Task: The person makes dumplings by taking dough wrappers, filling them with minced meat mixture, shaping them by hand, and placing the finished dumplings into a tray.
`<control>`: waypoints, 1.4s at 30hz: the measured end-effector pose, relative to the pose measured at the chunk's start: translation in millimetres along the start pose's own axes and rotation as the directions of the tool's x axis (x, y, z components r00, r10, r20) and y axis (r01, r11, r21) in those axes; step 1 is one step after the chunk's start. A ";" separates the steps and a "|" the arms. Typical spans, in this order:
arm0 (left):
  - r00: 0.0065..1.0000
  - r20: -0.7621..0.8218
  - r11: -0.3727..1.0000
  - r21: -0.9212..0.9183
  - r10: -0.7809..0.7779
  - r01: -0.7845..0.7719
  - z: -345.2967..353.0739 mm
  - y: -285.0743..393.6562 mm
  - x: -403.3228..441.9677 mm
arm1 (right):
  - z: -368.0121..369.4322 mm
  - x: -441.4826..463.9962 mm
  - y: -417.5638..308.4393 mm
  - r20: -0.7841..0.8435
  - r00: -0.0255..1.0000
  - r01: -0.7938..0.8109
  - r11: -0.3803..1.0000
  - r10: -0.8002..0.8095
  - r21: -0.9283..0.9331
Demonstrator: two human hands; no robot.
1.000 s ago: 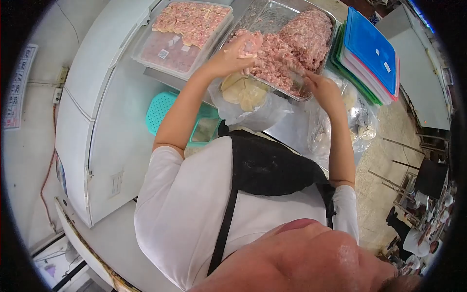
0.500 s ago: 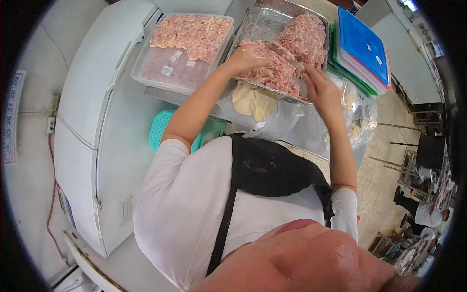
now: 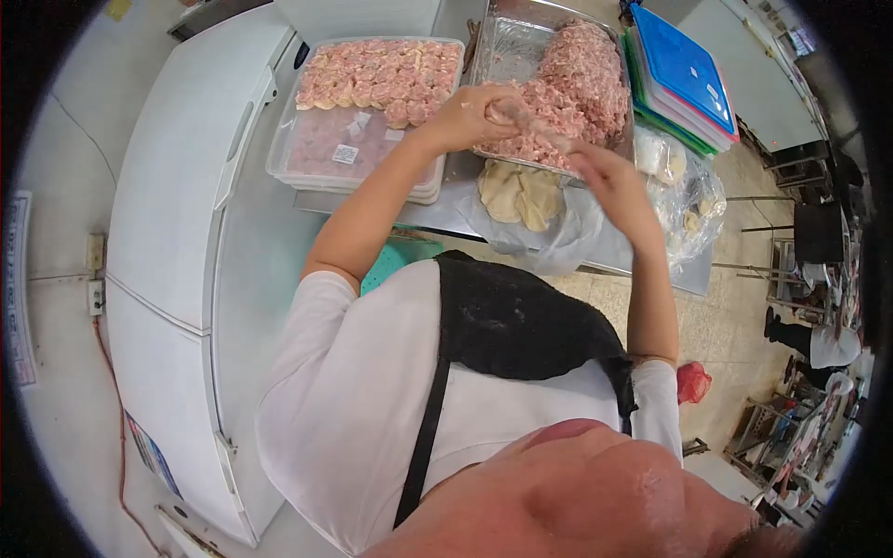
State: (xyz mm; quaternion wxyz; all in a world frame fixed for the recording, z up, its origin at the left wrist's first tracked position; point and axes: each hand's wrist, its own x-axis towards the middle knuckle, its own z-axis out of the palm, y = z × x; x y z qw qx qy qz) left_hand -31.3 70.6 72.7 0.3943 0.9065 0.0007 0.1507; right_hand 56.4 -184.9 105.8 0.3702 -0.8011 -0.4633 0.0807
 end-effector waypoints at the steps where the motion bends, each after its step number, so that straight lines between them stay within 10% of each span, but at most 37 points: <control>1: 1.000 0.007 0.999 -0.029 0.013 -0.013 -6.0 1.2 -3.7 | 16.0 3.6 -4.0 -0.030 0.993 0.109 0.991 -0.111 -0.076; 12: 0.930 -0.114 0.935 -0.108 -0.349 0.338 -98.7 -89.9 -104.5 | 7.6 -5.0 7.8 -0.131 0.975 -0.155 0.974 0.178 0.167; 18: 0.907 -0.406 0.905 0.337 -0.109 0.260 -117.7 -142.2 -137.7 | 12.1 -30.5 29.3 -0.058 0.909 -0.350 0.829 0.414 0.436; 21: 0.873 -0.363 0.908 0.137 -0.327 0.397 -108.0 -152.1 -125.4 | 13.1 -32.3 37.2 -0.088 0.882 -0.368 0.794 0.462 0.483; 30: 0.924 -0.313 0.923 0.242 -0.217 0.299 -60.0 -116.1 -95.4 | 22.0 -28.9 39.4 -0.065 0.899 -0.357 0.812 0.432 0.461; 36: 0.901 -0.328 0.911 0.200 -0.285 0.361 -55.0 -124.7 -78.3 | 13.9 -20.9 65.7 0.024 0.947 -0.319 0.927 0.321 0.197; 42: 0.923 -0.312 0.812 0.463 -0.227 0.356 -60.3 -77.1 -96.5 | -55.8 19.9 102.4 0.193 0.948 -0.068 0.754 0.253 -0.653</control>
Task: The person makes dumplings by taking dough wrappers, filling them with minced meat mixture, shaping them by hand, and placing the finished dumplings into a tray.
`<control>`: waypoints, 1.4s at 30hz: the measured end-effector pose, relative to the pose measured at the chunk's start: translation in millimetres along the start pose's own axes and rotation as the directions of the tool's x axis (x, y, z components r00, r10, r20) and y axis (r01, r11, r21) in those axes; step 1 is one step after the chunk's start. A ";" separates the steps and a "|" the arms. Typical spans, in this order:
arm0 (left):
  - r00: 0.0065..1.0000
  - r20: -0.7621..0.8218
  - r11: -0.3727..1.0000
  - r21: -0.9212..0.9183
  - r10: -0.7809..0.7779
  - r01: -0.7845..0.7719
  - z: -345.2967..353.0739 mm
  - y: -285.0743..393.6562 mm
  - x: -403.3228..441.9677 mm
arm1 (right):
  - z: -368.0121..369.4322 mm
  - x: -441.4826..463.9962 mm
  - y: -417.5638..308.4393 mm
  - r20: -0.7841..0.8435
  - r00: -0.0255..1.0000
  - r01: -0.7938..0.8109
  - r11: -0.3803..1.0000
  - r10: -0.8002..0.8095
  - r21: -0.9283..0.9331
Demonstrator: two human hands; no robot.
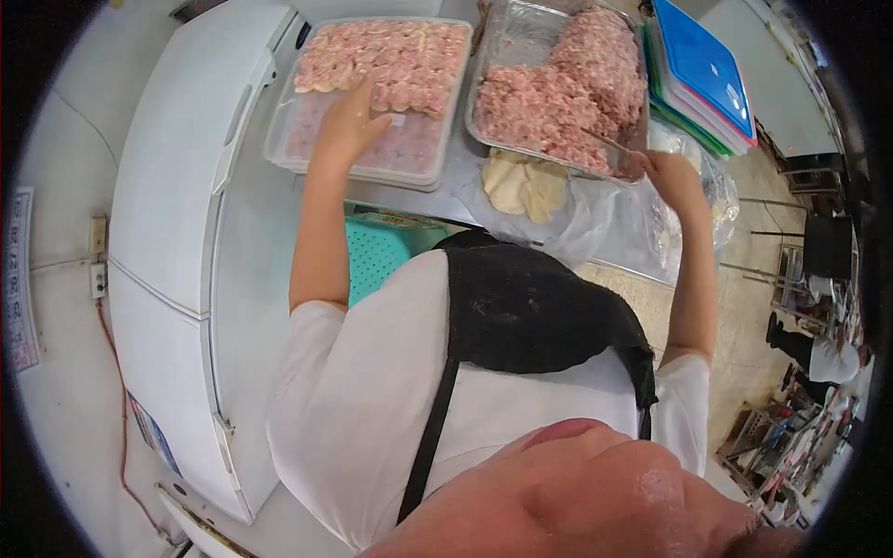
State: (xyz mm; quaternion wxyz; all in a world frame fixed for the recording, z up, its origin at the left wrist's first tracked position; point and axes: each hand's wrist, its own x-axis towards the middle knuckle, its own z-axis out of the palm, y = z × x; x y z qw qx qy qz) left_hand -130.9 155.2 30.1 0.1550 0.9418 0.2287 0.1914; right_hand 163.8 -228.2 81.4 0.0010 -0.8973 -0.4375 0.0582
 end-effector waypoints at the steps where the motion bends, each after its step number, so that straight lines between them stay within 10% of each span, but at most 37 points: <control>1: 1.000 0.012 0.994 -0.113 0.004 -0.002 -6.7 23.8 -2.5 | -4.9 7.1 10.7 0.073 0.997 -0.006 0.994 0.014 -0.109; 7: 0.942 0.187 0.784 -0.611 0.278 -0.110 83.4 153.2 -22.1 | 60.7 13.0 8.3 -0.091 0.908 0.368 0.882 -0.409 -0.295; 11: 0.919 0.207 0.887 -0.398 0.336 -0.234 168.2 185.2 -36.2 | 2.0 24.0 23.1 0.132 0.956 0.290 0.914 -0.263 -0.284; 15: 0.974 -0.056 0.958 -0.180 0.219 -0.225 202.4 193.6 -47.9 | 40.8 41.5 46.2 0.050 0.935 0.354 0.922 -0.350 -0.159; 23: 0.997 0.035 0.832 -0.554 0.067 -0.036 155.8 187.6 -48.9 | 33.5 20.3 51.1 0.005 0.940 0.306 0.849 -0.341 0.431; 26: 0.957 0.181 0.643 -0.711 -0.225 0.286 142.9 186.4 -52.1 | 25.3 20.7 63.0 0.062 0.938 0.325 0.927 -0.342 0.189; 29: 0.809 0.330 -0.265 -0.938 -0.487 0.223 136.1 183.5 -37.9 | 36.5 14.8 57.6 0.098 0.912 0.397 0.917 -0.398 0.030; 36: 0.875 0.288 -0.306 -0.936 -0.389 0.172 86.6 163.2 -27.1 | 30.4 17.7 20.7 -0.116 0.921 0.387 0.853 -0.371 0.350; 39: 0.878 0.291 -0.365 -0.919 -0.381 0.147 67.3 156.7 -16.5 | 22.6 40.8 -9.3 -0.200 0.896 0.423 0.899 -0.395 0.118; 42: 0.844 0.279 -0.368 -0.924 -0.458 0.106 61.1 153.4 -9.9 | 45.3 53.6 -47.8 0.051 0.937 0.349 0.935 -0.347 -0.055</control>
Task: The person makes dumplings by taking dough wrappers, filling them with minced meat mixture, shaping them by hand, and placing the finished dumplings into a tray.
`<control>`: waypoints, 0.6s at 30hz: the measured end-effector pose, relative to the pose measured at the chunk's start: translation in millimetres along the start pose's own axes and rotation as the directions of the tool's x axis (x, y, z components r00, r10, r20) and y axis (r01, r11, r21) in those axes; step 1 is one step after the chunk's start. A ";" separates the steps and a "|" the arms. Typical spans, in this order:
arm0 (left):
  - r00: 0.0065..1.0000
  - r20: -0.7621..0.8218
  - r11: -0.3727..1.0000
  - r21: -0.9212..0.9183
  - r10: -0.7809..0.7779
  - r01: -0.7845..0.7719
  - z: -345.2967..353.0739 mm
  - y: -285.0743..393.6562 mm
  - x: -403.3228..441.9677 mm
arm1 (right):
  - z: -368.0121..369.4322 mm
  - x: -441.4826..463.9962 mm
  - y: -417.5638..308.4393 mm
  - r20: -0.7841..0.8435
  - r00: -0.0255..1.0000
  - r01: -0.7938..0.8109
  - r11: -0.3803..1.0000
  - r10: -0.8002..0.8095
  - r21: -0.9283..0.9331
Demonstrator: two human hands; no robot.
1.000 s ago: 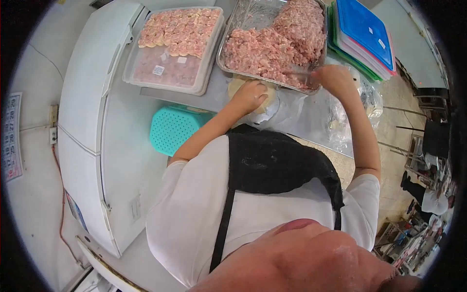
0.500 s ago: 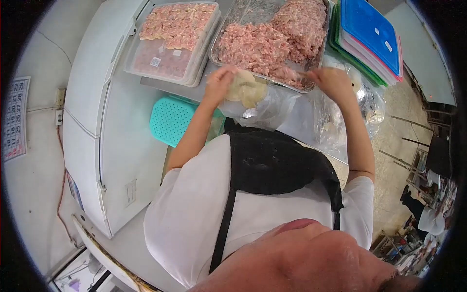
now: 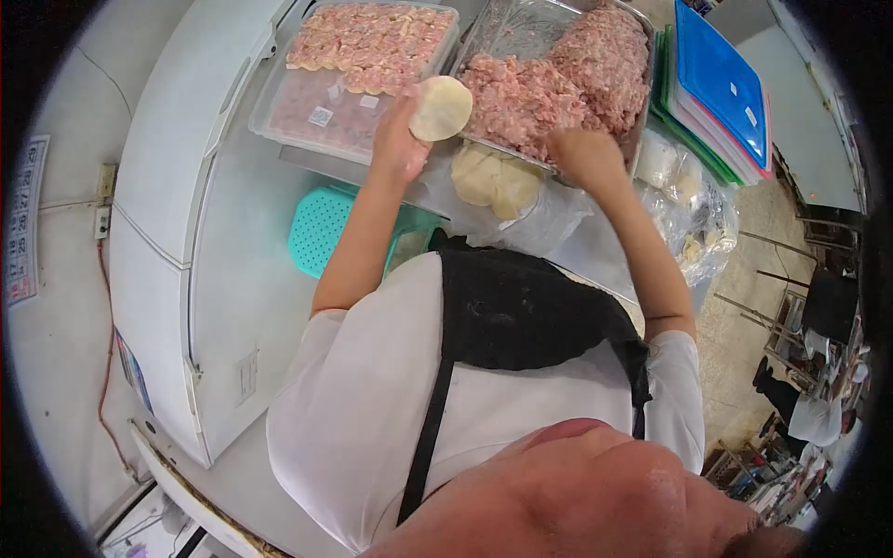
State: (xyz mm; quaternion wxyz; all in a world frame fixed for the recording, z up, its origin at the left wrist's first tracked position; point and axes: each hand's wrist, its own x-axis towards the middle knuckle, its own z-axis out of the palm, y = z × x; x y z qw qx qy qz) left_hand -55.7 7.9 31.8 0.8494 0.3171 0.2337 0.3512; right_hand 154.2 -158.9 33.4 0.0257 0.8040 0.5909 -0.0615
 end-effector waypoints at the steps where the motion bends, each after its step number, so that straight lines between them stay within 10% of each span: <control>1: 0.999 -0.009 0.994 0.098 0.051 -0.049 -3.5 -1.6 2.3 | 1.1 -2.0 -13.9 0.022 0.999 0.044 0.999 -0.044 0.000; 8: 0.989 -0.072 0.991 -0.033 0.127 -0.130 -13.8 1.5 32.7 | 14.0 -16.3 -19.5 -0.056 0.965 -0.188 0.823 0.258 0.536; 11: 0.997 0.025 0.980 -0.187 0.071 -0.065 4.8 -11.2 48.5 | -8.3 -12.7 -28.9 -0.387 0.865 0.023 0.745 0.320 0.667; 18: 0.899 0.360 0.805 -0.437 -0.251 0.400 61.5 -27.5 61.1 | -39.9 4.2 -56.9 -0.510 0.816 -0.143 0.950 0.273 0.278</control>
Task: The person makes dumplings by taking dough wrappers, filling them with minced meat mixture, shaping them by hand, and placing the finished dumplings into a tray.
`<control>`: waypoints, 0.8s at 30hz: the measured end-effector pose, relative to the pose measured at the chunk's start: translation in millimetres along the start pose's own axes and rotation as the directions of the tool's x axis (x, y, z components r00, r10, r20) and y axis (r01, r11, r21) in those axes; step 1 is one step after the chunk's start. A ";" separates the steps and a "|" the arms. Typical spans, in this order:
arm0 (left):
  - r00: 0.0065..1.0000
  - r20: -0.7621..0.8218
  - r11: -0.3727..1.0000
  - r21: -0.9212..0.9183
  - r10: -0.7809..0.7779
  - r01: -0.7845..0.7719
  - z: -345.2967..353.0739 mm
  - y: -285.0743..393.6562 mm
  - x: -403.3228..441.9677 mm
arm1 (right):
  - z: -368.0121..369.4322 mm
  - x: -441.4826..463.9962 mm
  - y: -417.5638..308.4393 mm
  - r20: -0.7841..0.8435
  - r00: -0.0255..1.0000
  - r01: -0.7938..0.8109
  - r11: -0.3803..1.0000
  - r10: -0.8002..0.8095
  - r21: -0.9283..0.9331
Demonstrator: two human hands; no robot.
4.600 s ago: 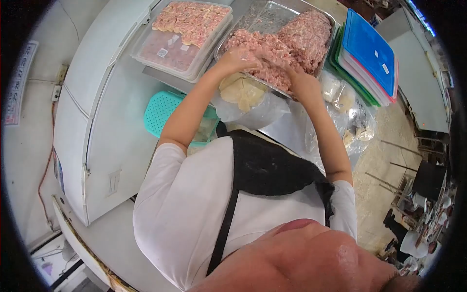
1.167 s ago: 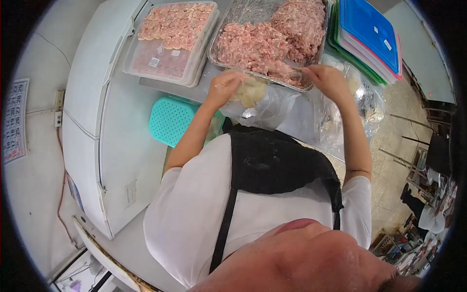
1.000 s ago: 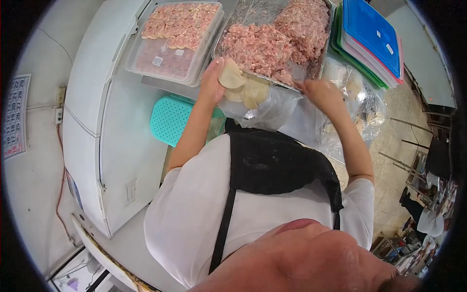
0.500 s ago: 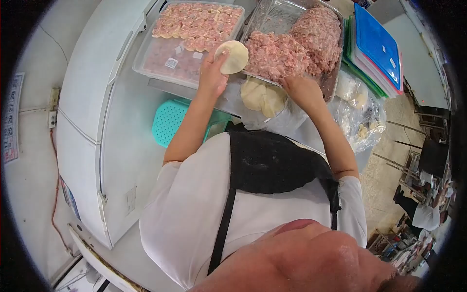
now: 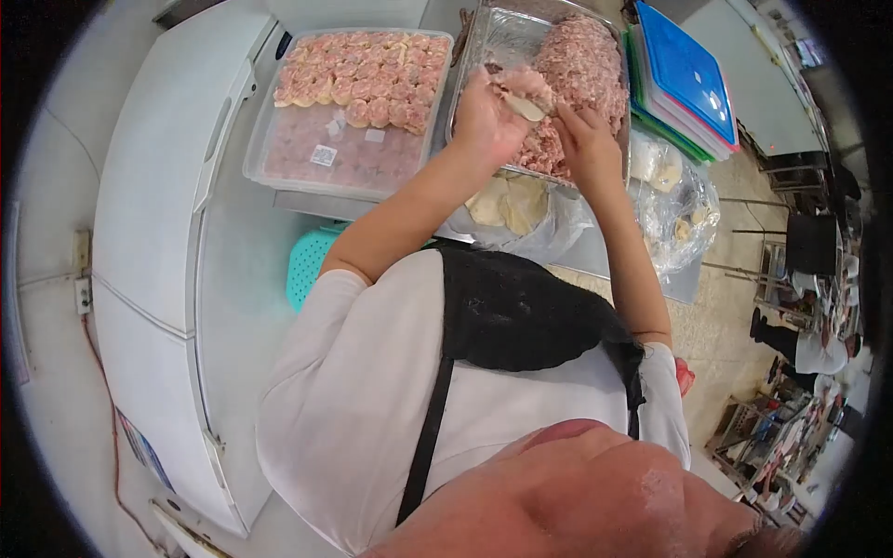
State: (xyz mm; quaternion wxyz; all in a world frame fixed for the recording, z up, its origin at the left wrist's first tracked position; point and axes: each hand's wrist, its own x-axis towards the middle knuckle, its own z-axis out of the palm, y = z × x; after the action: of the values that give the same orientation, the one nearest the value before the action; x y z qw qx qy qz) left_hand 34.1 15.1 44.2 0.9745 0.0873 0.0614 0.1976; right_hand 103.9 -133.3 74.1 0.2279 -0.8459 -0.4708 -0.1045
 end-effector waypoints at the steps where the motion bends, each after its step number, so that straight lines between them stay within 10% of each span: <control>1: 0.999 -0.019 0.999 -0.022 -0.039 0.039 -7.3 2.3 7.1 | 2.9 -4.3 2.2 0.002 0.999 0.039 0.999 -0.039 -0.031; 10: 0.977 -0.214 0.988 -0.156 -0.022 -0.012 -44.7 0.0 20.4 | -83.9 -13.7 -6.3 0.341 0.937 0.039 0.953 0.070 -0.301; 16: 0.982 -0.176 0.991 -0.107 0.061 -0.081 -27.7 -21.4 17.3 | -41.1 -19.4 25.7 0.072 0.991 0.113 0.994 -0.113 -0.008; 19: 0.984 -0.159 0.990 -0.097 0.086 -0.102 -20.6 -29.2 11.7 | -52.2 -15.0 39.2 0.225 0.974 -0.099 0.932 0.019 0.350; 22: 0.986 -0.123 0.991 -0.060 0.115 -0.123 -11.7 -39.4 6.8 | -40.1 -11.9 62.2 0.640 0.764 -0.562 0.569 0.081 0.600; 24: 0.990 -0.083 0.989 -0.085 0.117 -0.124 -12.8 -44.4 7.0 | -1.8 -17.4 92.6 0.544 0.839 -0.370 0.717 -0.016 0.591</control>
State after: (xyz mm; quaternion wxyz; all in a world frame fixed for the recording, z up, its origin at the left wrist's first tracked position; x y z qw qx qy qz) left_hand 55.1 -20.5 22.5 0.9606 0.0389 0.0848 0.2618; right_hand 172.8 -189.0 42.3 0.3943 -0.7429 -0.4320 0.3256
